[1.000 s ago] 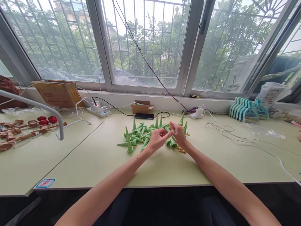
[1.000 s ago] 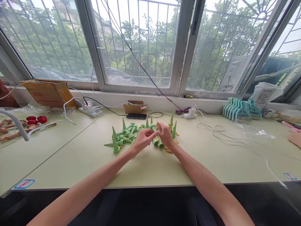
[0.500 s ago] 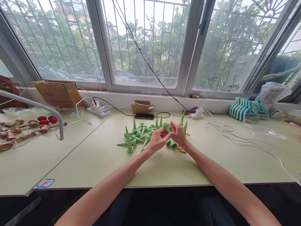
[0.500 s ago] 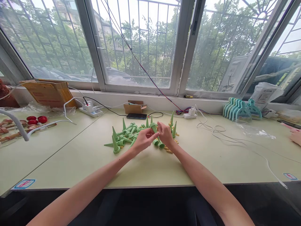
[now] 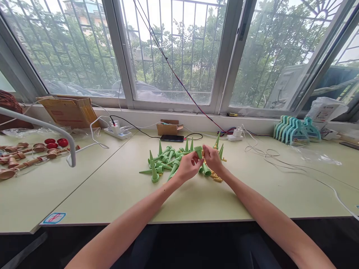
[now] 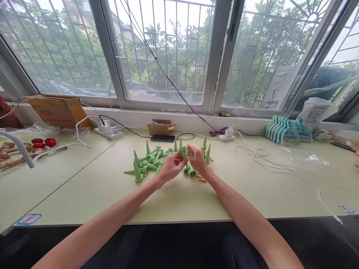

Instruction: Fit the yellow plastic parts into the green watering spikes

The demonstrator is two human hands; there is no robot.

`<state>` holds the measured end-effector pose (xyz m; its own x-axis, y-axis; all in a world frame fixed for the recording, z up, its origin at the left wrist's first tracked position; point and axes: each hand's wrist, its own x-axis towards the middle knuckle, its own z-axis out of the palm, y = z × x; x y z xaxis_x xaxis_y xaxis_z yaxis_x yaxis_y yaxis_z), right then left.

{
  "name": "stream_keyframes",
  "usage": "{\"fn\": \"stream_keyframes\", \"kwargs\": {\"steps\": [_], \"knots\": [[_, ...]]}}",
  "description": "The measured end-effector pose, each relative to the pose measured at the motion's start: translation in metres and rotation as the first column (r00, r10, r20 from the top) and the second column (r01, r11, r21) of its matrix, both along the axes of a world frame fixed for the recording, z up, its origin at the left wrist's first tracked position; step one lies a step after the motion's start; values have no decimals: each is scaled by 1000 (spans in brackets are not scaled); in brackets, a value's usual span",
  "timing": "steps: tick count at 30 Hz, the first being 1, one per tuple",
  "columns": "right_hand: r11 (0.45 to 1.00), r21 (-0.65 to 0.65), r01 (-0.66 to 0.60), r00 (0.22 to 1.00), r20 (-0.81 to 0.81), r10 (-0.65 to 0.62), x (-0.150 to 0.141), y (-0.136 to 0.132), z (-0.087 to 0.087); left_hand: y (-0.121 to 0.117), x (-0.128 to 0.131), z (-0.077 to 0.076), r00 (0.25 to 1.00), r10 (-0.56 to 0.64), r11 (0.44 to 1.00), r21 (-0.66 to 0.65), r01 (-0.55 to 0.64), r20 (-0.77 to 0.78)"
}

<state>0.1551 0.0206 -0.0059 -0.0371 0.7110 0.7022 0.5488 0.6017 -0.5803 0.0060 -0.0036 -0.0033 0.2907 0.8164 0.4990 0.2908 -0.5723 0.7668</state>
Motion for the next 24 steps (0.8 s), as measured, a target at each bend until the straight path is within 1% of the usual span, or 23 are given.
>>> {"fn": "stream_keyframes", "kwargs": {"steps": [6,13,17,24], "knots": [[1000,-12,-8,1000,-1,8,-1,-1,1,2,-1,-5,998,42,996,86,-37,-55],[999,-37,-21,999,-25,20,0,0,2,2,-4,-5,988,87,984,166,-65,-124],[998,-53,-22,999,-50,20,-1,-1,2,2,-4,-6,989,84,982,180,-61,-123],[992,-112,-56,991,-126,42,-4,-4,3,-1,1,-6,989,119,978,185,-101,-89]]}}
